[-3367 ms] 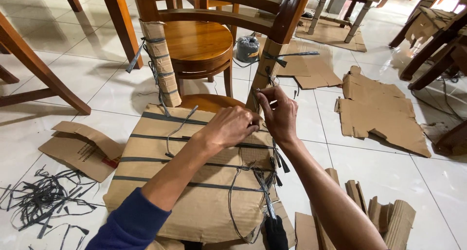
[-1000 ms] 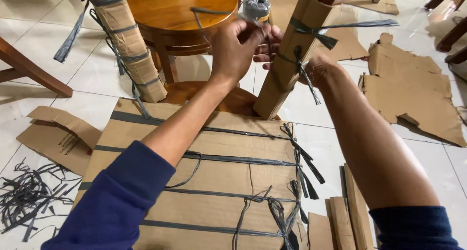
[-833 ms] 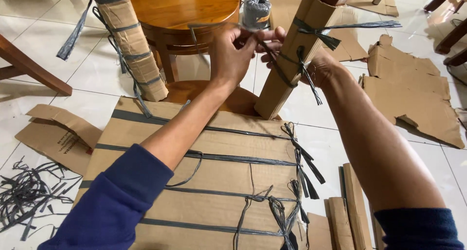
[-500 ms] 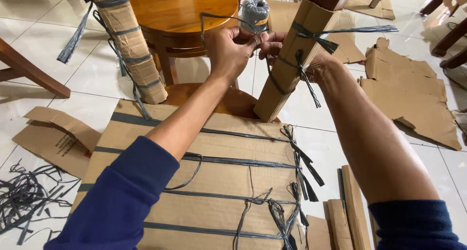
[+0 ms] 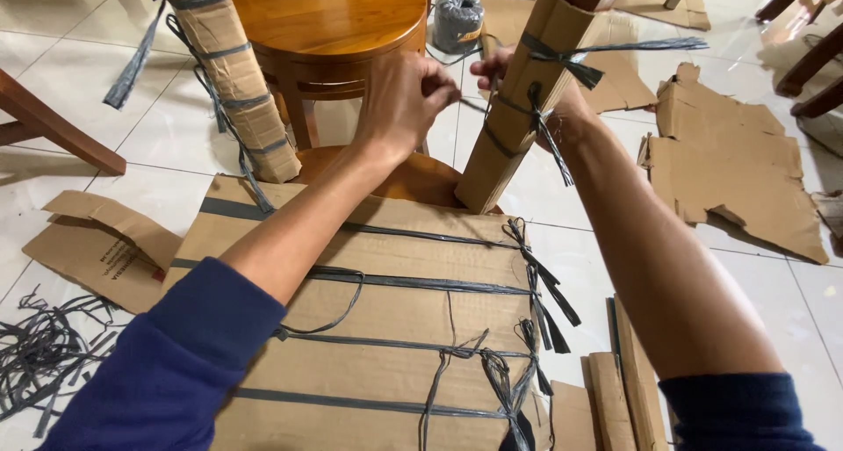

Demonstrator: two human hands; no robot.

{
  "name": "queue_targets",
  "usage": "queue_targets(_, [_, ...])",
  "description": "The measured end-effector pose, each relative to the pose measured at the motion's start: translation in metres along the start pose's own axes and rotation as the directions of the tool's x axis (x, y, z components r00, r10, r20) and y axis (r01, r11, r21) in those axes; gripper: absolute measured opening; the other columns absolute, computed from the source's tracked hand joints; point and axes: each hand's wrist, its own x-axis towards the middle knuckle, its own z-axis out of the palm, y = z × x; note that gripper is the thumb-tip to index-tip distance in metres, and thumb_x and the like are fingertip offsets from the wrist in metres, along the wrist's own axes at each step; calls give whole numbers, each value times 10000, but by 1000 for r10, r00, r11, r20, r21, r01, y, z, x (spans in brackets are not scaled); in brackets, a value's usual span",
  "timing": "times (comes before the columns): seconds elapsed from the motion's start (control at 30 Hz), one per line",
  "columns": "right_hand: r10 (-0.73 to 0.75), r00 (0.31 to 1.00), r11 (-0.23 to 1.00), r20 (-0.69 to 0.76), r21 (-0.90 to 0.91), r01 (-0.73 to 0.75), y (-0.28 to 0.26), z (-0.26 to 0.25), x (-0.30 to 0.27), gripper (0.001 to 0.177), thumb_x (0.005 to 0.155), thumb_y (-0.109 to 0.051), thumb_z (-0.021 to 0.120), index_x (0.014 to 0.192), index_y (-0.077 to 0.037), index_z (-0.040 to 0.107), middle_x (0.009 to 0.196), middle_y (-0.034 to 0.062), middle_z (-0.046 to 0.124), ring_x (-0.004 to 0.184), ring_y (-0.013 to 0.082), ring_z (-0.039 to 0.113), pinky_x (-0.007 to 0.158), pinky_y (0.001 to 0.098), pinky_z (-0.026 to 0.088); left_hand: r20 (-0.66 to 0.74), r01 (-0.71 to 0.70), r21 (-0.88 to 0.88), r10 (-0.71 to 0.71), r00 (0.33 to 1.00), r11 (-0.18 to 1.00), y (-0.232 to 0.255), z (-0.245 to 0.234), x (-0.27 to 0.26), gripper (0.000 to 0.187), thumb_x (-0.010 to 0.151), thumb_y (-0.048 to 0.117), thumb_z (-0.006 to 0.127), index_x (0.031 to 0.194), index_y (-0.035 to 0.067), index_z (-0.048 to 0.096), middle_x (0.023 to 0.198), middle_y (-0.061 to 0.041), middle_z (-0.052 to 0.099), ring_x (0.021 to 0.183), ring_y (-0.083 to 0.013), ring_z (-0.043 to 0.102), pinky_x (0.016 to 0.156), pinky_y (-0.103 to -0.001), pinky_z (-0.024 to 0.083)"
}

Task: Wrapping a wooden chair with cardboard and securing it with plastic ties

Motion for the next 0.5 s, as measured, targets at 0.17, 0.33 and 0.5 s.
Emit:
queue_targets(0.17, [-33,970,996,-240,67,51,10,-4,-33,146,967,-201,593,855,-134,657,873,-3,637,804,108,575,814,320,447,258,144,-18,-135,957,989,0,-11,-31,195,1027,245,593,927,78,579,854,-132,609,785,-312,602,704,-446,495])
queue_targets(0.33, [-74,917,959,-392,226,174,44,-24,-74,138,916,-360,688,956,-229,710,907,-72,692,911,112,663,903,277,559,431,340,-188,-233,872,922,31,-11,-68,233,1016,268,530,859,116,612,703,-132,694,755,-310,748,810,-467,555])
queue_targets(0.5, [-52,876,942,-479,267,202,62,-19,-107,149,1010,-251,643,1023,-104,665,1089,95,767,988,225,749,902,387,600,208,369,-292,-318,925,882,31,16,-85,209,967,207,584,859,37,637,750,-177,708,780,-299,740,756,-414,560])
